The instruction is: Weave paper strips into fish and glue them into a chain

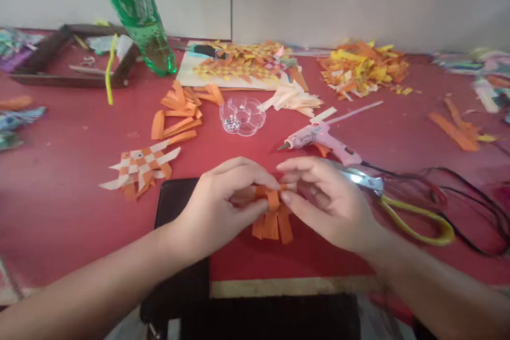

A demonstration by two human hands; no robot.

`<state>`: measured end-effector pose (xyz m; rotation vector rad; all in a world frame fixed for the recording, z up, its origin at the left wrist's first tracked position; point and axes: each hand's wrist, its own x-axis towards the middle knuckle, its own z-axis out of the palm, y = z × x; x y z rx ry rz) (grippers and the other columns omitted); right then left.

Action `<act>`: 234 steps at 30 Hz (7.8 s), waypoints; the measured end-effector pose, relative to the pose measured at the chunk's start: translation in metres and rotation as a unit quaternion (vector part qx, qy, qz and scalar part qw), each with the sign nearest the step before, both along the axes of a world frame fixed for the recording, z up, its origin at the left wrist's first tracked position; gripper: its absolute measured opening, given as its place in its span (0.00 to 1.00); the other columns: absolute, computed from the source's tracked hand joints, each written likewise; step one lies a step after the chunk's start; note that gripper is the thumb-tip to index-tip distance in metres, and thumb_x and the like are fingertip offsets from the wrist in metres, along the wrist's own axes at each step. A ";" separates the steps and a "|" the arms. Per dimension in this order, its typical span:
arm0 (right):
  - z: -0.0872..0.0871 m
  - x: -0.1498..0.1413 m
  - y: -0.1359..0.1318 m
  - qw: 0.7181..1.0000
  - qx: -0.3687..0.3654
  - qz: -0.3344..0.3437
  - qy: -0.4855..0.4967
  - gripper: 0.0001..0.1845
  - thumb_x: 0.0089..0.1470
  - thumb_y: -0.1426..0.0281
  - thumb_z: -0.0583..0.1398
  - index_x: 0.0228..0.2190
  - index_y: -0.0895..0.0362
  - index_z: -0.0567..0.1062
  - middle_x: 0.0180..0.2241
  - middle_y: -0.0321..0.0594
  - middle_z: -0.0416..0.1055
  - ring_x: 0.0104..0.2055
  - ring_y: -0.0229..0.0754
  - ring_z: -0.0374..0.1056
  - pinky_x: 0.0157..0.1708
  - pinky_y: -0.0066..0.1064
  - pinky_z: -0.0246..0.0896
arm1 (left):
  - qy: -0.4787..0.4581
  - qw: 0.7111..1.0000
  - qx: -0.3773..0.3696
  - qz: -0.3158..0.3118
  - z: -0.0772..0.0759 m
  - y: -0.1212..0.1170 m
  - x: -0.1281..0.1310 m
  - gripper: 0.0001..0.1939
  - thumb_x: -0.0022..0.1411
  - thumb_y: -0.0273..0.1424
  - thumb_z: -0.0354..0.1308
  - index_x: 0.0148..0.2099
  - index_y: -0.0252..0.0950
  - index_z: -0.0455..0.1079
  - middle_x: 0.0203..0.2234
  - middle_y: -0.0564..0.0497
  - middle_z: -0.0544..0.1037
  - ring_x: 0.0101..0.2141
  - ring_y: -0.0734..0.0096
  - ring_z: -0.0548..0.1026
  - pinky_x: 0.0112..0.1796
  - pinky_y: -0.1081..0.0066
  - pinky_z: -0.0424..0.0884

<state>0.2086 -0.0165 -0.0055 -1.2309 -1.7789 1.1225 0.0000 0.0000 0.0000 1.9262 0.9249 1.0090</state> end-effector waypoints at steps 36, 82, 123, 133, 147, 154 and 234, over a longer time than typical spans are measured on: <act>0.007 0.000 0.003 0.987 -0.074 0.130 0.059 0.31 0.55 0.77 0.60 0.57 0.46 0.60 0.41 0.37 0.73 0.48 0.41 0.71 0.40 0.29 0.69 | -0.042 0.999 0.017 -0.022 0.000 -0.002 0.001 0.08 0.55 0.17 0.65 0.37 0.31 0.75 0.34 0.46 0.78 0.36 0.73 0.78 0.37 0.78 0.75; 0.000 -0.002 0.001 0.993 0.009 0.120 0.011 0.30 0.57 0.76 0.60 0.58 0.48 0.58 0.34 0.33 0.71 0.34 0.35 0.71 0.32 0.27 0.69 | -0.204 0.909 -0.364 0.012 0.005 0.000 0.006 0.05 0.63 0.32 0.62 0.38 0.36 0.71 0.31 0.54 0.77 0.32 0.75 0.77 0.34 0.76 0.75; 0.009 -0.008 0.009 0.906 0.397 -0.008 -0.145 0.09 0.52 0.79 0.64 0.35 0.56 0.76 0.31 0.40 0.76 0.39 0.46 0.69 0.41 0.41 0.70 | 0.047 0.980 -0.190 0.022 0.005 -0.009 0.009 0.11 0.63 0.27 0.55 0.27 0.35 0.71 0.19 0.58 0.70 0.22 0.79 0.65 0.23 0.79 0.61; 0.010 -0.006 0.009 0.894 0.413 0.025 -0.174 0.07 0.54 0.80 0.63 0.36 0.59 0.77 0.31 0.42 0.77 0.38 0.45 0.69 0.39 0.40 0.71 | 0.097 0.993 -0.062 0.028 0.007 -0.007 0.006 0.07 0.61 0.24 0.55 0.31 0.34 0.71 0.22 0.57 0.73 0.23 0.81 0.68 0.26 0.81 0.64; 0.007 -0.005 0.013 0.906 0.387 0.073 -0.155 0.07 0.55 0.79 0.59 0.31 0.56 0.71 0.29 0.39 0.73 0.36 0.43 0.64 0.38 0.37 0.67 | 0.122 0.991 -0.053 0.001 0.005 -0.008 0.008 0.08 0.57 0.22 0.56 0.26 0.35 0.65 0.18 0.59 0.66 0.20 0.82 0.63 0.23 0.81 0.60; 0.008 0.009 0.017 0.948 0.309 -0.049 -0.058 0.07 0.58 0.77 0.54 0.29 0.54 0.65 0.28 0.37 0.64 0.32 0.41 0.63 0.34 0.37 0.61 | 0.055 0.982 -0.179 0.009 0.006 -0.011 0.006 0.10 0.66 0.31 0.54 0.31 0.36 0.67 0.22 0.57 0.71 0.23 0.79 0.69 0.24 0.80 0.66; 0.010 -0.003 0.011 0.997 -0.001 0.002 0.076 0.06 0.59 0.68 0.61 0.32 0.54 0.80 0.30 0.35 0.79 0.31 0.37 0.76 0.30 0.26 0.75 | -0.278 0.869 -0.401 0.077 0.002 0.003 0.003 0.09 0.56 0.31 0.70 0.40 0.39 0.75 0.25 0.59 0.79 0.27 0.83 0.76 0.30 0.85 0.72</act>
